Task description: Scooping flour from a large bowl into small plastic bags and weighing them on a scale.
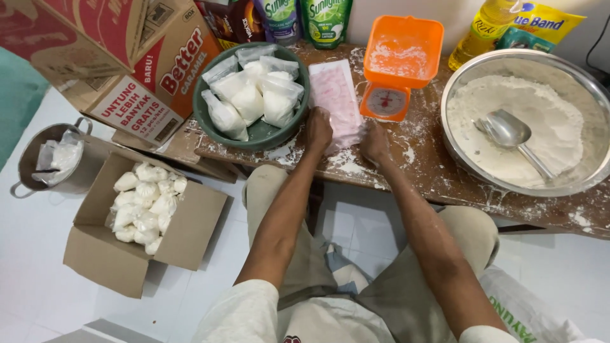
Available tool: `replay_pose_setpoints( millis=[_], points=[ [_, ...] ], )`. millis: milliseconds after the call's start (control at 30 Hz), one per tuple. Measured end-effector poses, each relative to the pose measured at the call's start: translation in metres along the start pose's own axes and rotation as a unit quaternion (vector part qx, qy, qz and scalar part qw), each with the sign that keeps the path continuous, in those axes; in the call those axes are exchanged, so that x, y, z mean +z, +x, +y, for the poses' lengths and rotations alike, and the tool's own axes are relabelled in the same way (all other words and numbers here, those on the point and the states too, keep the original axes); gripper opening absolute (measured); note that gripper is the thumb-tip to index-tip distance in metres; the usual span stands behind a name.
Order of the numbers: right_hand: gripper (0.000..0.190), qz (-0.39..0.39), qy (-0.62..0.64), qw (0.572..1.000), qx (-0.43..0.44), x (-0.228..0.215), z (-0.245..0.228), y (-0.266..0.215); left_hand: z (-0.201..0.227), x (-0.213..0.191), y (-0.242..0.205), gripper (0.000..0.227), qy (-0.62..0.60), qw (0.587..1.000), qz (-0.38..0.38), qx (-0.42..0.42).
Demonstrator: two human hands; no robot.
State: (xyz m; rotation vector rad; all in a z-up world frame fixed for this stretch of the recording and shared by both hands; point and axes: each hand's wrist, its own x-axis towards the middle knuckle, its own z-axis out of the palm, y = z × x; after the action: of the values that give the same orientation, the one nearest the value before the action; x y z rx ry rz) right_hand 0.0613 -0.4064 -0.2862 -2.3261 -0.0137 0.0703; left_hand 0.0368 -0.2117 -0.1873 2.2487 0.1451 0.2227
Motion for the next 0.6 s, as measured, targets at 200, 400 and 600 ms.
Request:
replay_pose_setpoints(
  millis=[200,400,600],
  points=[
    [0.029,-0.001,-0.033,0.999,0.037,-0.034,-0.014,-0.018,0.034,-0.03,-0.033,0.014,0.02,0.998,0.019,0.049],
    [0.03,-0.009,-0.09,0.993,0.076,-0.049,-0.03,-0.029,0.012,-0.015,-0.027,0.017,-0.148,0.988,0.047,0.025],
    [0.028,-0.028,-0.126,0.99,0.059,-0.082,-0.087,-0.06,0.006,0.003,0.003,0.017,-0.209,0.978,-0.002,-0.007]
  ],
)
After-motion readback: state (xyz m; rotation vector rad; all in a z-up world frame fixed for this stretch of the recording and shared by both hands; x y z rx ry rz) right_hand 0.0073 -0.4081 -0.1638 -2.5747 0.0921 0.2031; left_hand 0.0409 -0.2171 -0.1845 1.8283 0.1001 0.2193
